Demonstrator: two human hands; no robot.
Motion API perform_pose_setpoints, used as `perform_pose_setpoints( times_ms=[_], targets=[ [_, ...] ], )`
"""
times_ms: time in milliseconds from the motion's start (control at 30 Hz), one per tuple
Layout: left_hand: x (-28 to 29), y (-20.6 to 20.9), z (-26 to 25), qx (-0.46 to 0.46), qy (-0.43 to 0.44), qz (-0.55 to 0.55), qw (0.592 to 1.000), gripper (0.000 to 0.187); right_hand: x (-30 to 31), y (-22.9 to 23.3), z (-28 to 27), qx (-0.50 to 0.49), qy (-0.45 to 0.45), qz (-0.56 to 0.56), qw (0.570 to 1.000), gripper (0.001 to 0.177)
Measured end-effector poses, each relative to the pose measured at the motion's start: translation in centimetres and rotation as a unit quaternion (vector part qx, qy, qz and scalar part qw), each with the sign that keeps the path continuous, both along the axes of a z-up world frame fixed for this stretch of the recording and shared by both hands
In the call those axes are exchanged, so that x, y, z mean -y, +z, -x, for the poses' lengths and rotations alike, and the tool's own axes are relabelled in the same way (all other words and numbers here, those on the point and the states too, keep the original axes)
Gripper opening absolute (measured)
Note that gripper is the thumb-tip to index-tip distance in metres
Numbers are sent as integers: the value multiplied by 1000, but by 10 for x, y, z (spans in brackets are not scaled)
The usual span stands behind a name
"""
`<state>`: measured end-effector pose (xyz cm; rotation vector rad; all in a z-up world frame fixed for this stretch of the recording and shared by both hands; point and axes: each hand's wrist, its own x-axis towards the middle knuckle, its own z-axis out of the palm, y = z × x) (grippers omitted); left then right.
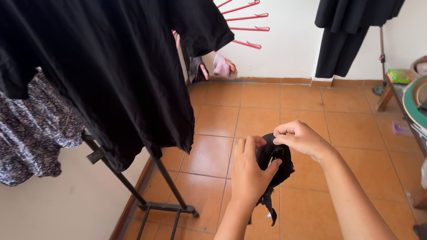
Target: The person takes wet clothes from a bucket, wrings them out, and hangs them on a drying rack using hangers. The person handles a grey shirt, black pants, and a dark top, placing each on the rack.
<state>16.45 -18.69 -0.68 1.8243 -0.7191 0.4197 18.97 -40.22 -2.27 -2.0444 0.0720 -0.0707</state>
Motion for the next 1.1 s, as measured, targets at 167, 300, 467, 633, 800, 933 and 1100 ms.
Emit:
perform_pose_setpoints(
  times_ms=[167, 300, 467, 633, 800, 933, 1100],
  targets=[
    [92, -2, -68, -83, 66, -71, 992, 47, 77, 15, -85, 5, 64, 10, 998, 16],
    [160, -3, -130, -73, 127, -57, 988, 31, 123, 26, -158, -25, 56, 89, 994, 18],
    [215, -9, -205, -26, 181, -101, 978, 35, 169, 22, -247, 11, 87, 71, 994, 18],
    [249, -9, -278, 103, 303, -156, 934, 29, 208, 12, -346, 142, 150, 97, 974, 19],
    [259, -10, -345, 149, 370, -143, 906, 36, 237, 6, -432, 129, 193, 90, 968, 17],
    [264, -21, -380, 186, 419, -120, 881, 41, 236, 5, -491, 79, 256, 56, 962, 19],
    [276, -42, -410, 133, 464, -141, 864, 51, 216, -4, -548, 166, 338, 93, 922, 15]
  ],
)
